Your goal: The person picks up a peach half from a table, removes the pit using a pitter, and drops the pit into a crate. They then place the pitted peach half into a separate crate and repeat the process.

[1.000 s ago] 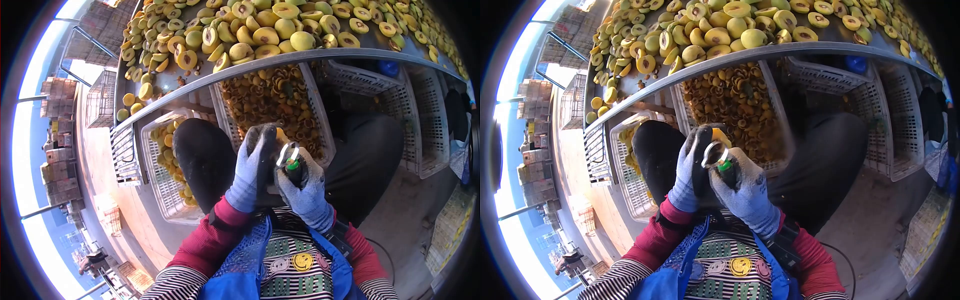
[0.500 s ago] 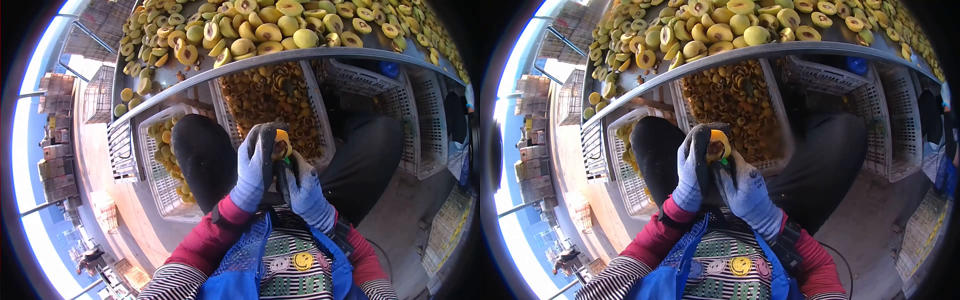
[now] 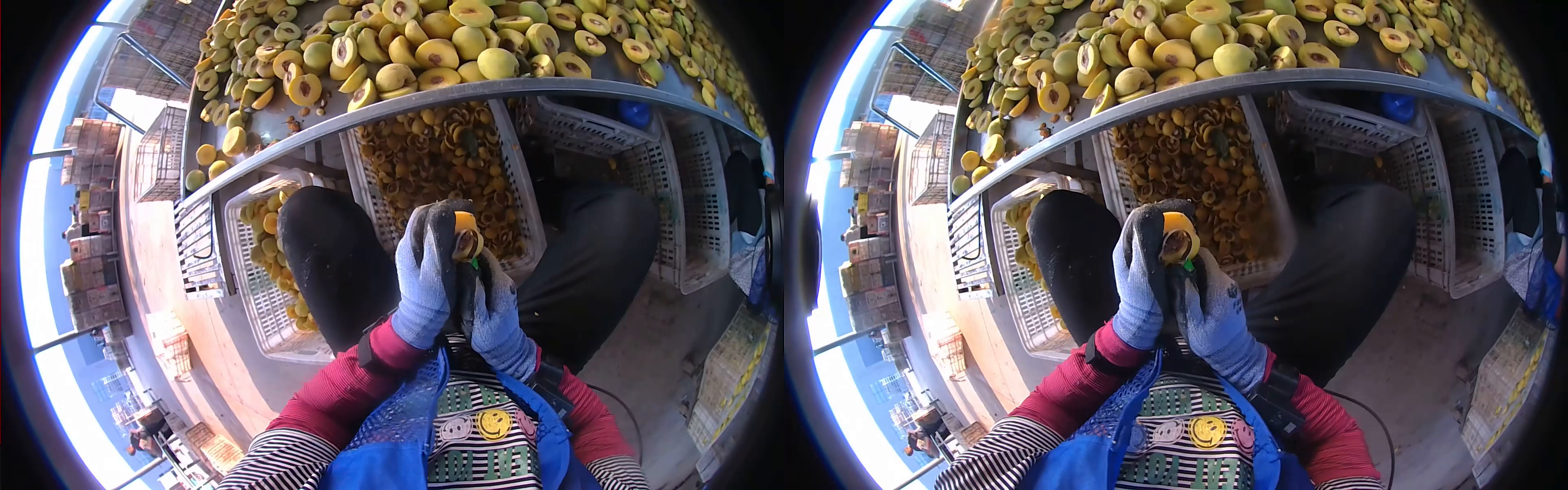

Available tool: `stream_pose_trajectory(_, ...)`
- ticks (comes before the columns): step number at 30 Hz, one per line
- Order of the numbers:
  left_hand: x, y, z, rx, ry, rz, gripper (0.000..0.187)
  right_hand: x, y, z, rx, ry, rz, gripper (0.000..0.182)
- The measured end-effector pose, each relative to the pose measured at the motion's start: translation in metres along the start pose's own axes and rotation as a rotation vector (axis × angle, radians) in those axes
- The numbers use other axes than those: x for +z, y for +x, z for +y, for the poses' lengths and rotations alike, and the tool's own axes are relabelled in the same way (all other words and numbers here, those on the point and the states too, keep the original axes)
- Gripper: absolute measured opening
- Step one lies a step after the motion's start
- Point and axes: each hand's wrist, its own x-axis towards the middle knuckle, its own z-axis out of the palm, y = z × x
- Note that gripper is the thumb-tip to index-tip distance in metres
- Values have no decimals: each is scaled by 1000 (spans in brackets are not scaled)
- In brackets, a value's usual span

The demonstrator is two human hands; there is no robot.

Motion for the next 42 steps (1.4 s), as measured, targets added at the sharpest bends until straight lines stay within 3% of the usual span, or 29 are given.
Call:
stream_pose_trajectory(1,0,1,-1,163,189,-2,26,1,-1,3,-3,0,0,41)
stream_pose_trajectory(2,0,0,-1,164,190,-2,26,4,-5,8,-36,-28,29,40)
stream_pose_trajectory(4,0,0,13,-40,14,14,20,5,-8,11,-65,-55,59,39)
stream_pose_trajectory(6,-2,3,5,20,45,-25,19,3,-7,10,-217,-162,56,37)
stream_pose_trajectory(8,-3,4,3,80,76,-66,18,2,-12,11,-154,-85,37,36)
stream_pose_trajectory(10,-2,6,11,-88,-12,-85,17,1,-15,17,-92,-9,20,36)
stream_pose_trajectory(12,-3,5,6,-88,29,-118,17,-2,-16,26,-345,-269,57,36)
stream_pose_trajectory(13,-4,5,4,-88,69,-150,18,-4,-17,26,-346,-269,58,36)
stream_pose_trajectory(15,-3,2,2,-152,78,-150,19,-7,-18,26,-90,-117,-33,36)
stream_pose_trajectory(20,11,-6,6,-192,-184,8,22,2,-15,13,-7,42,58,37)
stream_pose_trajectory(25,17,-4,13,-130,-175,49,23,4,-10,12,82,268,67,40)
stream_pose_trajectory(27,14,0,14,-125,-141,25,23,6,-15,26,-348,-299,154,44)
stream_pose_trajectory(30,10,7,16,-43,1,-90,23,11,-31,51,-237,-285,58,45)
stream_pose_trajectory(31,10,9,15,-90,19,-116,23,10,-32,52,-236,-285,58,45)
stream_pose_trajectory(33,9,13,12,-138,38,-143,24,8,-26,52,-101,96,52,40)
stream_pose_trajectory(36,-3,16,3,-399,74,-299,29,-12,-12,23,-68,-69,-104,37)
stream_pose_trajectory(39,3,11,-4,-300,5,-220,27,-12,-8,20,111,143,-110,37)
stream_pose_trajectory(42,16,3,7,-202,-175,-60,25,-7,-2,8,53,108,62,38)
